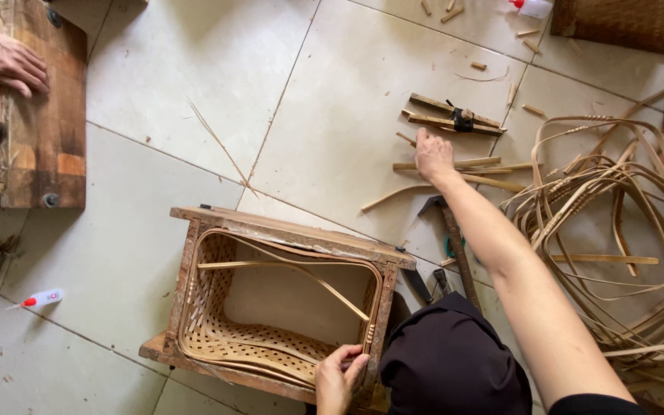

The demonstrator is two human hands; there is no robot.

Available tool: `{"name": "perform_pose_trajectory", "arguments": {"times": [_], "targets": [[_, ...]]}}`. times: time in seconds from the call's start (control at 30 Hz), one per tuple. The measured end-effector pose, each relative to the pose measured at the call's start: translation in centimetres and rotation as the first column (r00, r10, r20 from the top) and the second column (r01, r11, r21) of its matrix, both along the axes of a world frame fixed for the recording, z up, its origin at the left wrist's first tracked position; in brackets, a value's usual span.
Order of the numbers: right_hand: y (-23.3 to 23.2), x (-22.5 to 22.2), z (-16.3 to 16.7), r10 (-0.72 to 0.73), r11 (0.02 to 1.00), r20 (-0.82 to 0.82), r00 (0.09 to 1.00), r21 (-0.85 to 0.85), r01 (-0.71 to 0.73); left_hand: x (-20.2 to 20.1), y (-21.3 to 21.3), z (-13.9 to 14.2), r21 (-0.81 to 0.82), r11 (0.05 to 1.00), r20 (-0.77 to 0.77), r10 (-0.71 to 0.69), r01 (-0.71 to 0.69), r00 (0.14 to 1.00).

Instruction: The person sits on the floor weaving a bamboo basket inside a wooden mold. They fit a woven bamboo panel into the frame, tuck and press the rim strips into place, add curved bamboo ribs across the opening, and tap the strips with a hammer to seat them.

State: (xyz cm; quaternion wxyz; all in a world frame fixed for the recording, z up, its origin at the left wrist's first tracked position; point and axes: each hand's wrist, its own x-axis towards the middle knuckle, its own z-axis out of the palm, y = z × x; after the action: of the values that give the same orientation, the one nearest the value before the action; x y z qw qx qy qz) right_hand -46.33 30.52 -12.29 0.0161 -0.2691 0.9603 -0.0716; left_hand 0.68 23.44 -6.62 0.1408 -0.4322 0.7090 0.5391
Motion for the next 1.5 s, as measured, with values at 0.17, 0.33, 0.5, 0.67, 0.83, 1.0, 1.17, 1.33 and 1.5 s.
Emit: {"name": "perform_pose_trajectory", "arguments": {"times": [0.17,0.33,0.5,0.67,0.83,1.0,1.17,1.33,1.5], "targets": [[-0.6,-0.5,5.2,0.224,0.964,0.048,0.973,-0.155,-0.214,-1.9,-0.7,2.8,-0.425,0.87,-0.138,-0.334,0.249,0.933],[-6.7,2.1,18.2,0.385,0.805,-0.173,0.906,-0.416,-0.422,-3.8,-2.8,4.9,-0.405,0.841,-0.111,-0.434,0.358,0.894],[-15.0,14.9,27.2,0.615,0.576,-0.056,0.786,-0.649,-0.497,-5.0,-4.2,8.0,-0.249,0.959,-0.638,-0.055,-0.138,0.768],[-19.7,29.2,25.9,0.76,0.544,0.144,0.634,-0.676,-0.498,-3.5,-3.4,9.0,-0.053,0.976,-0.799,0.085,-0.21,0.595],[-19.2,34.4,22.6,0.795,0.387,-0.061,0.604,-0.716,-0.581,-1.2,-2.4,6.8,-0.038,0.947,-0.758,0.182,-0.32,0.627],[-19.3,34.5,21.1,0.742,0.588,0.094,0.663,-0.568,-0.577,-1.5,-1.7,5.3,-0.118,0.931,-0.679,0.178,-0.345,0.712],[-19.2,34.5,21.4,0.754,0.552,0.021,0.657,-0.563,-0.615,-1.8,-1.3,5.3,-0.082,0.921,-0.764,0.187,-0.38,0.617],[-19.7,34.8,22.0,0.748,0.561,0.016,0.663,-0.55,-0.619,-2.0,-1.3,5.0,-0.069,0.928,-0.735,0.201,-0.367,0.647],[-21.2,34.6,20.0,0.712,0.679,0.148,0.687,-0.393,-0.619,-2.7,-0.9,3.5,-0.086,0.9,-0.735,0.232,-0.426,0.637]]}}
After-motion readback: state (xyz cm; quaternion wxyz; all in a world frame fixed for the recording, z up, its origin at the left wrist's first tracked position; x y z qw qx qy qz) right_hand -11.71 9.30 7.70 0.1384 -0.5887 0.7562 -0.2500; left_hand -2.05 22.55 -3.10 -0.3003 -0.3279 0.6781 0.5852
